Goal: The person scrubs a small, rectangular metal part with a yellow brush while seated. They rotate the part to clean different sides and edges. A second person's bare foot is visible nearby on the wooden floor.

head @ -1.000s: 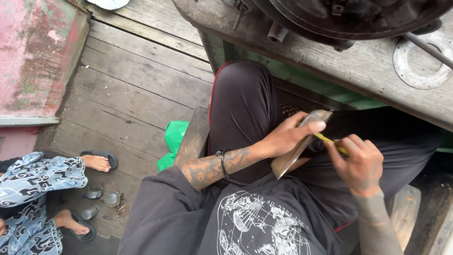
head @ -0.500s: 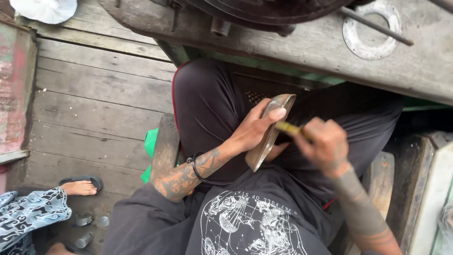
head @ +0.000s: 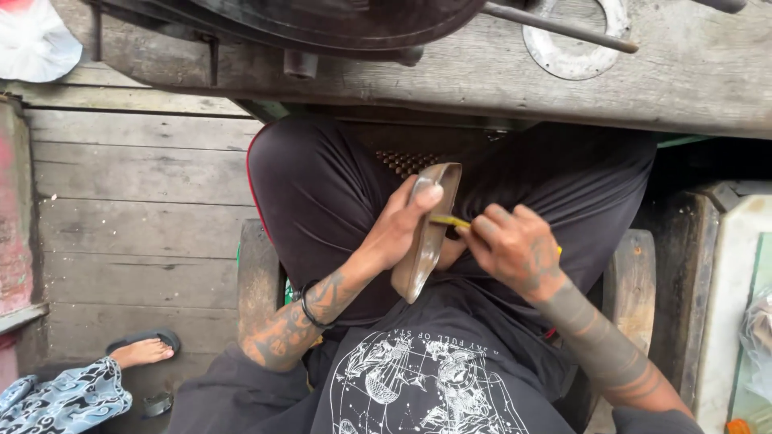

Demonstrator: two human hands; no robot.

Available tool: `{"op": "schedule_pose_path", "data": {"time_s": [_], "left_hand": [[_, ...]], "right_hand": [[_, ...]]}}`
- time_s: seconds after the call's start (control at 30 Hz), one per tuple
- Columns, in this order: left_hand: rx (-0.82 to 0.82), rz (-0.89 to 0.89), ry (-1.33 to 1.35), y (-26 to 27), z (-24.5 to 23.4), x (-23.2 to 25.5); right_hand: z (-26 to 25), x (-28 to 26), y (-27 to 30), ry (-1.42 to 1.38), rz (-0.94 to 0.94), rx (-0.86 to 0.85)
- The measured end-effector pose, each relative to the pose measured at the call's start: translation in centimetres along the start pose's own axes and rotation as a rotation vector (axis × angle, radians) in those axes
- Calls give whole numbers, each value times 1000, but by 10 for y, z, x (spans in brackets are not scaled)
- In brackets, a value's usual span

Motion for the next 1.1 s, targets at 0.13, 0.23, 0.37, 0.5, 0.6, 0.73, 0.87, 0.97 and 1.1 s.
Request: {"op": "schedule_pose_path", "data": {"time_s": [0.13, 0.23, 0.37, 0.5, 0.6, 0.73, 0.87, 0.97, 1.1], "left_hand": [[-30, 47, -1, 3, 17, 34], [-6, 32, -1, -4, 10, 21], [-23, 30, -48, -9, 11, 0], [-23, 23, -49, -20, 1, 1], [-35, 47, -95, -11, 9, -4], [-17, 67, -55, -19, 0, 8], [59, 82, 47, -11, -11, 30], [49, 79, 111, -7, -4, 32], [3, -53, 227, -7, 12, 14]], "right_hand": [[-11, 35, -3, 107, 83, 8], [-7, 17, -8, 37, 59, -13], [-3, 38, 0, -6, 123, -26], [4, 8, 1, -47, 88, -26], [-7, 31, -5, -18, 139, 19], [-3, 7, -7, 108, 74, 31], [12, -1, -2, -148, 43, -57], [2, 25, -3, -54, 35, 26], [-16, 18, -5, 54, -4, 118]]}}
Point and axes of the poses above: each hand's wrist, its own y-axis away from the middle knuckle, its own z-axis out of the palm, x = y × z, the point moved 10 cm from there along -y, towards the middle knuckle
